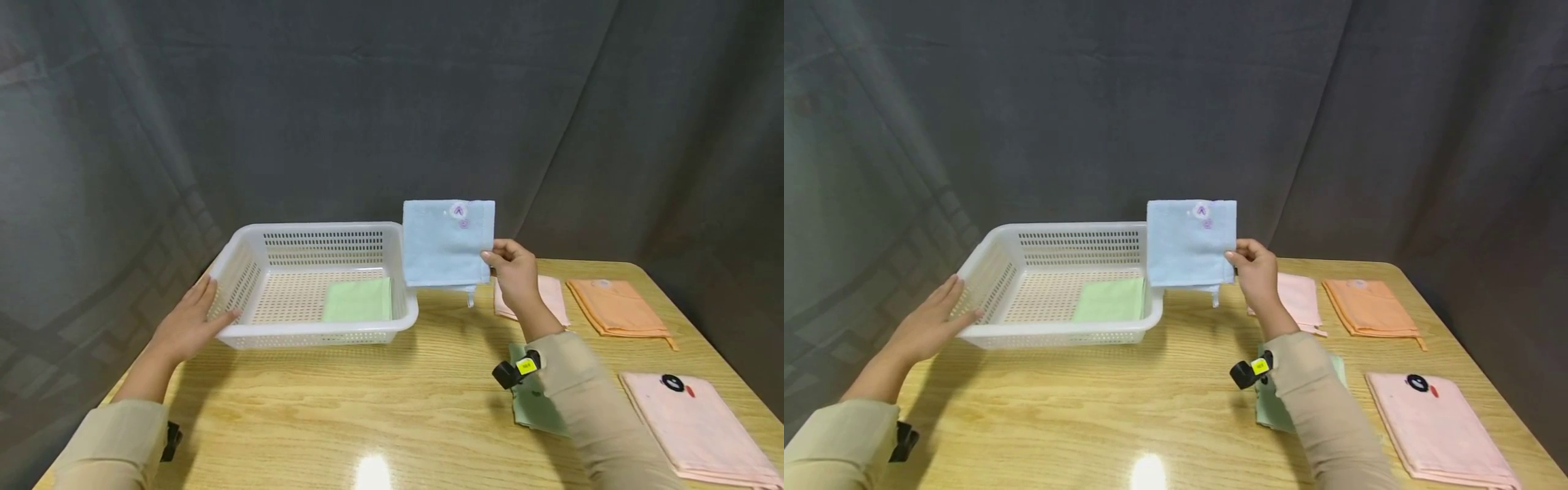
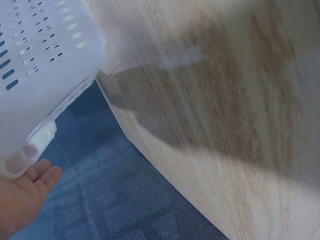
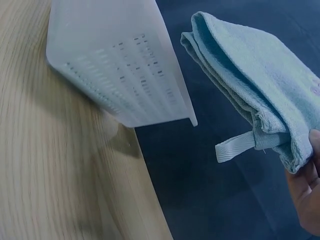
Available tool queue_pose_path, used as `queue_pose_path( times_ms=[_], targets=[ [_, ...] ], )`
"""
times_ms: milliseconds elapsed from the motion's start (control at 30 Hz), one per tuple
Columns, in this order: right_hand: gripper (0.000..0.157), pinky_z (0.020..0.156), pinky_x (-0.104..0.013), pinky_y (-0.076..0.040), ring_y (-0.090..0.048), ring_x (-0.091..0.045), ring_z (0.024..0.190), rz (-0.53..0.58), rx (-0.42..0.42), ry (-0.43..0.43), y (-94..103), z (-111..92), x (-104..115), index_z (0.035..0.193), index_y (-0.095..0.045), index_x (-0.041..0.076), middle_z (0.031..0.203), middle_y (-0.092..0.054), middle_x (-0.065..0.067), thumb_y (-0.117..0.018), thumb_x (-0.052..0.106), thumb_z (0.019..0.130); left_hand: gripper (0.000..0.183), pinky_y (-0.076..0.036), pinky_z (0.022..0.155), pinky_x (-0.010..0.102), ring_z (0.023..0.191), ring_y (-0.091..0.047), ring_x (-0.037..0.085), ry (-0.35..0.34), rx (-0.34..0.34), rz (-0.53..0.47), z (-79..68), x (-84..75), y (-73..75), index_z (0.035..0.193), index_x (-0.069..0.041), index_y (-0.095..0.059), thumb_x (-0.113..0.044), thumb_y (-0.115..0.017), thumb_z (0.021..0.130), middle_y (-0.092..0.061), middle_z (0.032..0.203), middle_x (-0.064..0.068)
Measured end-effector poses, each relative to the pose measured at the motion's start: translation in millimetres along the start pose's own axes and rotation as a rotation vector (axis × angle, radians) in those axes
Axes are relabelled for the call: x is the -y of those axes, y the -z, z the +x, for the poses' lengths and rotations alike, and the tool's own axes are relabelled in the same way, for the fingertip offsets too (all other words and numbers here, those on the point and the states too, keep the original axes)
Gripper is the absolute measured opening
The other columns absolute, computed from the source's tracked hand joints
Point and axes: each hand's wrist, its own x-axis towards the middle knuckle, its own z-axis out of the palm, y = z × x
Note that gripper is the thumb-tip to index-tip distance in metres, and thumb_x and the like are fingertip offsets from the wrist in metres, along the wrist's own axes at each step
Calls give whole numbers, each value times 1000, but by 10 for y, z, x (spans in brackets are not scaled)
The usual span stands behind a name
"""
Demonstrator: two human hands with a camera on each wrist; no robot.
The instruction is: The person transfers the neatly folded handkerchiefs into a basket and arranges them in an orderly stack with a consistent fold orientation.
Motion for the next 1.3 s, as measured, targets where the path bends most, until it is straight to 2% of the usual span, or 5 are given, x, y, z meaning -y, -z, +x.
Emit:
queue_pose_path(
  times_ms=[100, 333, 733, 1300],
  targets=[
    [8, 54, -17, -44, -50, -5, 63, 7, 8, -7, -57, 1, 14, 86, -58, 3, 67, -54, 8, -58, -2, 80, 80, -13, 90, 60, 125, 1, 41, 1, 2, 0, 1, -3, 1, 133, 11, -3, -47, -36, 88, 4, 140, 25],
    [21, 57, -20, -47, -53, -5, 62, 26, 38, 5, -179, 18, -18, 98, -56, -11, 66, -56, 8, -57, -2, 80, 79, -13, 90, 61, 125, 2, 41, 0, 2, -6, 5, 6, 0, 133, 11, -3, -46, -36, 88, 4, 140, 25],
    [19, 56, -21, -47, -54, -8, 62, 71, 72, -1, -383, -43, 19, 97, -57, -10, 71, -56, 1, -58, -1, 80, 80, -12, 88, 62, 125, 3, 41, 3, 3, -12, 4, 17, -3, 133, 10, -1, -47, -35, 88, 8, 140, 22],
    [16, 52, -19, -45, -51, -7, 58, 101, 95, -21, -661, -127, 1, 93, -57, -10, 67, -52, 0, -58, -2, 79, 80, -12, 89, 61, 125, 1, 41, 4, 2, -16, -11, -2, -2, 133, 10, -2, -47, -36, 88, 6, 140, 24]
  ],
)
